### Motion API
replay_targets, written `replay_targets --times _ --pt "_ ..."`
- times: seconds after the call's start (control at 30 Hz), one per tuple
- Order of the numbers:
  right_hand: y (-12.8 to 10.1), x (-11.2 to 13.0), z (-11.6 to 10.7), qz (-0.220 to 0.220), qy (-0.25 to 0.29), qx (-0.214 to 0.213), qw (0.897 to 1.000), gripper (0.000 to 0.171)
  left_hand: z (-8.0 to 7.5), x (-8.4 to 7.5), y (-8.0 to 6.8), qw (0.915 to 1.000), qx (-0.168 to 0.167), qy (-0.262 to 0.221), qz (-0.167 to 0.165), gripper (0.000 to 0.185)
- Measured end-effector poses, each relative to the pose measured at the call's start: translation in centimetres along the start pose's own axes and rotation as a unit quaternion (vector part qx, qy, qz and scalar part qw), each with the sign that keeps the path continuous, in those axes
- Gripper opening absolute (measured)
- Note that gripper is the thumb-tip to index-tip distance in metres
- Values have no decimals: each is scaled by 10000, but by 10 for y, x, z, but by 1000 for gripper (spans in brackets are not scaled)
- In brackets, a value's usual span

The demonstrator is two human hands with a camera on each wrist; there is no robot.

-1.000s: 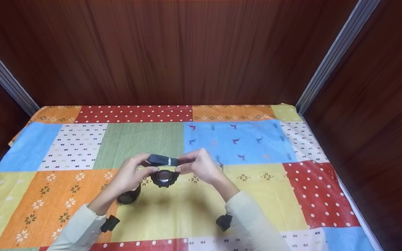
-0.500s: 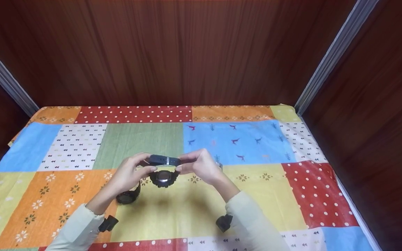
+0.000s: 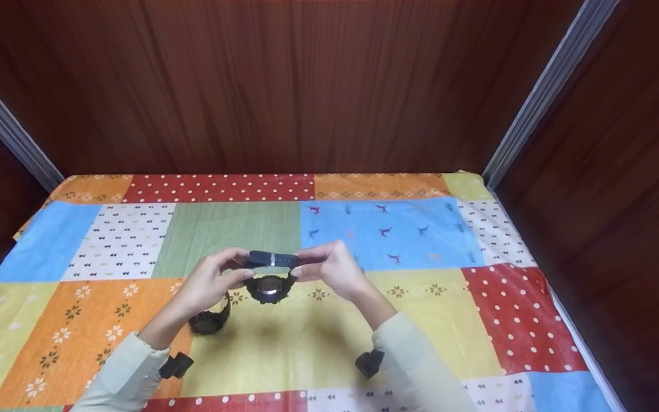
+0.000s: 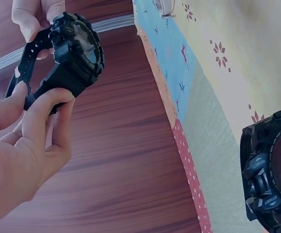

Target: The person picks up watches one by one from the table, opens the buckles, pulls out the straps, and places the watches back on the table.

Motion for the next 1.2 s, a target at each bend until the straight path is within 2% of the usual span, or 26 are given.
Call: replay_targets --times 0.2,0.33,0.5,0.63,0.83,1.2 --pt "0 2 -2 -12 -227 -90 9997 35 -1 -2 1 10000 -81 -47 -34 19" --pt "0 5 -2 -15 -690 -100 9976 35 -2 -5 0 9997 -187 115 -96 19" --pt "0 10 -2 -180 -1523 -121 9881 33 -1 -7 -1 9981 -369 424 -246 20" --pt "-1 10 0 -335 -1883 -181 9814 31 1 -7 -1 9967 -414 614 -325 22" --pt "-3 8 0 -419 -1969 -133 9794 29 3 -6 -2 9968 -355 562 -435 21" --pt "-5 6 -1 -248 -1784 -42 9836 30 3 -7 -4 9982 -353 358 -326 19"
Point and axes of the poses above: each hand's wrist, its own y-axis towards the middle knuckle, its own z-axis out of the palm, x = y × z, the point moved 1 cm from there along y, towards the middle knuckle, and after that the axes turned 8 degrees about -z, right-handed, at the moved point
